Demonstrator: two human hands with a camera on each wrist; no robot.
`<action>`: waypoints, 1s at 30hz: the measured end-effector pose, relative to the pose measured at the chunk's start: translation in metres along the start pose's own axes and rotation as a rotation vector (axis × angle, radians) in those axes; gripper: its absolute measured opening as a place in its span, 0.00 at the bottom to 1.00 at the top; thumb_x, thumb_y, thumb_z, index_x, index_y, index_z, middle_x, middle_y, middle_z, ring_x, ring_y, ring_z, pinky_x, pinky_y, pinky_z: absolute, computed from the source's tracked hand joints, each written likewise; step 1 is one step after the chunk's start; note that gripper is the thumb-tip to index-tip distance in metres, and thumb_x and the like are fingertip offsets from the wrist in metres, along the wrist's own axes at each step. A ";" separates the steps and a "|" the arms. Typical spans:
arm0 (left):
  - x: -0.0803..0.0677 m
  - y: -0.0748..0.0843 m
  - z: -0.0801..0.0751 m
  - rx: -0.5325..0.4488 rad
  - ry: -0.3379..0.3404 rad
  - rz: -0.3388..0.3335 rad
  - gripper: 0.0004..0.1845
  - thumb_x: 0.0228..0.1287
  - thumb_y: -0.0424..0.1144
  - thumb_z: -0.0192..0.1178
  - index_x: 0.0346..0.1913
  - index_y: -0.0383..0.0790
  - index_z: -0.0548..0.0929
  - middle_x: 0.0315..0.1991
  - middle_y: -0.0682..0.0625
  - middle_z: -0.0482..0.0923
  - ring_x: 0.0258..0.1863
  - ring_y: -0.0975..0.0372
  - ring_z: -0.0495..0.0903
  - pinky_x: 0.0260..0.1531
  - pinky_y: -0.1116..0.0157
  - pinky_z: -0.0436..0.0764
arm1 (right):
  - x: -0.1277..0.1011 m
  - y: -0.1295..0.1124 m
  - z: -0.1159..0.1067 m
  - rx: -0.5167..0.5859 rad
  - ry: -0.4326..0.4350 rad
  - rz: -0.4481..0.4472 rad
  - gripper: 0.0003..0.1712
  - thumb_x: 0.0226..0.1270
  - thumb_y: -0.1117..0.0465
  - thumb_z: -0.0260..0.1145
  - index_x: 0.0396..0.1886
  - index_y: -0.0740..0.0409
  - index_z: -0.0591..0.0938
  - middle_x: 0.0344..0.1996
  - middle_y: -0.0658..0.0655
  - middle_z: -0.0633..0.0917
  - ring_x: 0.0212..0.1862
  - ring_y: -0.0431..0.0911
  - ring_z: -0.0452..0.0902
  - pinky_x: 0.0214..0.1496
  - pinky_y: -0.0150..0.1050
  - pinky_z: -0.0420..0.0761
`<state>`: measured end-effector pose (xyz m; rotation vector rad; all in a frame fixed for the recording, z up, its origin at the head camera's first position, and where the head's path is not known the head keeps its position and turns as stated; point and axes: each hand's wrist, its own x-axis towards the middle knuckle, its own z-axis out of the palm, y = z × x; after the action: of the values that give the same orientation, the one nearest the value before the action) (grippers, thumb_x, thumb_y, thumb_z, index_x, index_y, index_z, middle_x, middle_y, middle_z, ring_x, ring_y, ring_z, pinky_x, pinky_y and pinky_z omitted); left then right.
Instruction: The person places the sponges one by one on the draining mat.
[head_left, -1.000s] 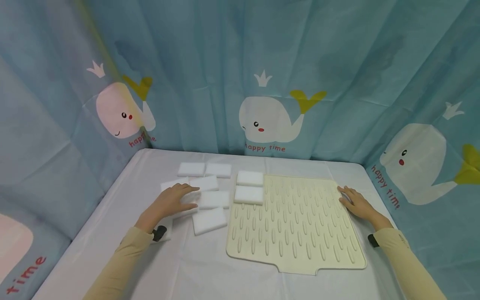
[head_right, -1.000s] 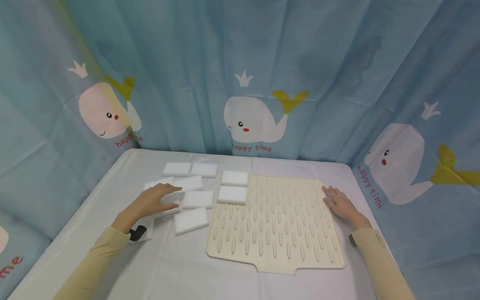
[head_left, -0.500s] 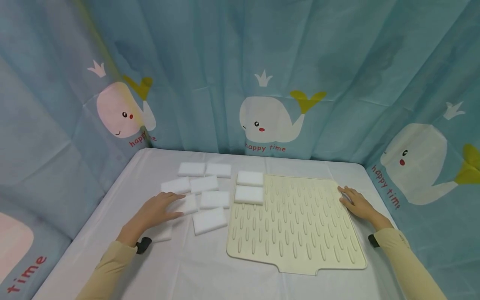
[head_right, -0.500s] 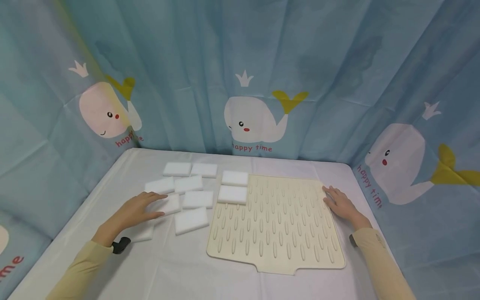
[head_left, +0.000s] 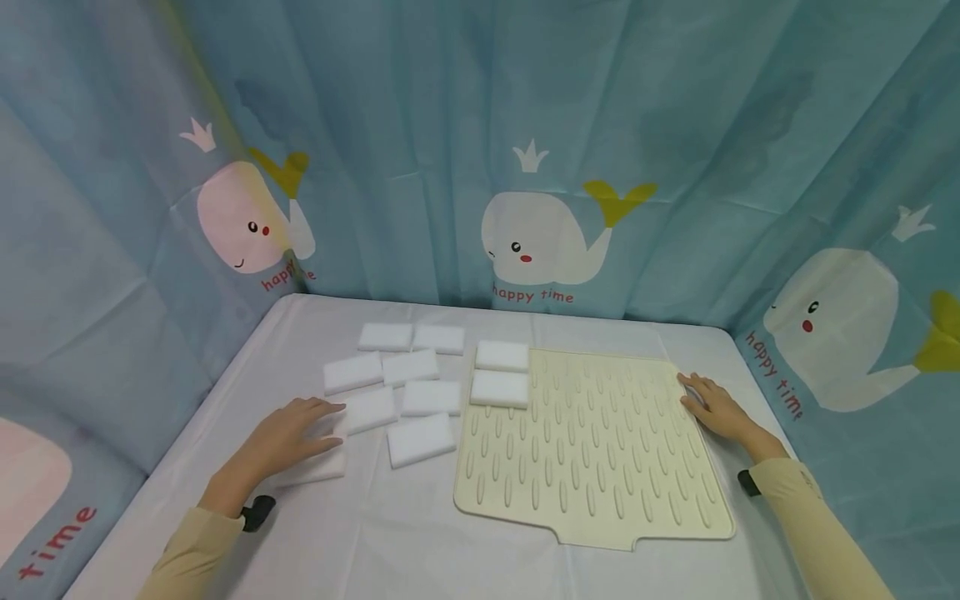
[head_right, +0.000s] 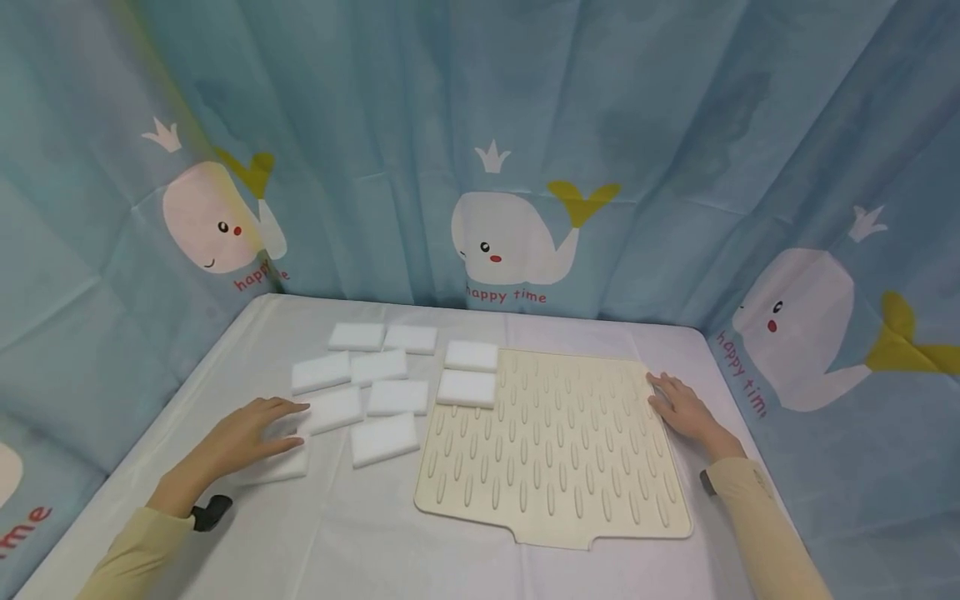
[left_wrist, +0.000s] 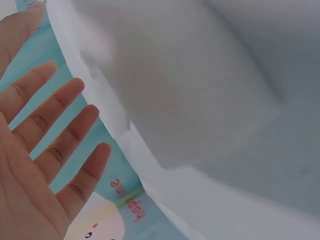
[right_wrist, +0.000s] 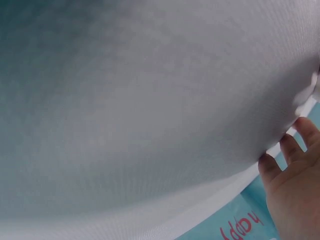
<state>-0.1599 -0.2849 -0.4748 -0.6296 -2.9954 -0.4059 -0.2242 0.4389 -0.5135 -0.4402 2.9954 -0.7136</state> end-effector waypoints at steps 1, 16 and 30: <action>-0.002 -0.001 0.000 0.003 -0.001 -0.002 0.29 0.53 0.53 0.65 0.56 0.42 0.78 0.51 0.43 0.77 0.51 0.48 0.74 0.48 0.48 0.74 | 0.000 0.000 -0.001 0.004 -0.002 0.001 0.32 0.71 0.55 0.53 0.68 0.68 0.59 0.64 0.80 0.55 0.62 0.77 0.47 0.55 0.74 0.50; -0.030 -0.006 0.002 -0.034 -0.074 -0.090 0.37 0.48 0.64 0.63 0.55 0.42 0.78 0.52 0.41 0.76 0.51 0.45 0.73 0.47 0.45 0.74 | 0.000 0.001 0.001 -0.015 -0.012 0.021 0.33 0.71 0.53 0.52 0.68 0.68 0.59 0.64 0.80 0.54 0.62 0.77 0.48 0.56 0.73 0.51; -0.042 -0.007 0.007 -0.057 -0.094 -0.119 0.42 0.41 0.61 0.69 0.60 0.43 0.75 0.54 0.42 0.75 0.52 0.46 0.73 0.46 0.46 0.75 | 0.001 0.002 0.001 -0.018 -0.020 0.029 0.33 0.72 0.52 0.51 0.69 0.66 0.58 0.65 0.79 0.54 0.63 0.77 0.47 0.56 0.74 0.49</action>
<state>-0.1244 -0.3058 -0.4883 -0.4889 -3.1320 -0.4837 -0.2252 0.4399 -0.5155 -0.4007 2.9856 -0.6765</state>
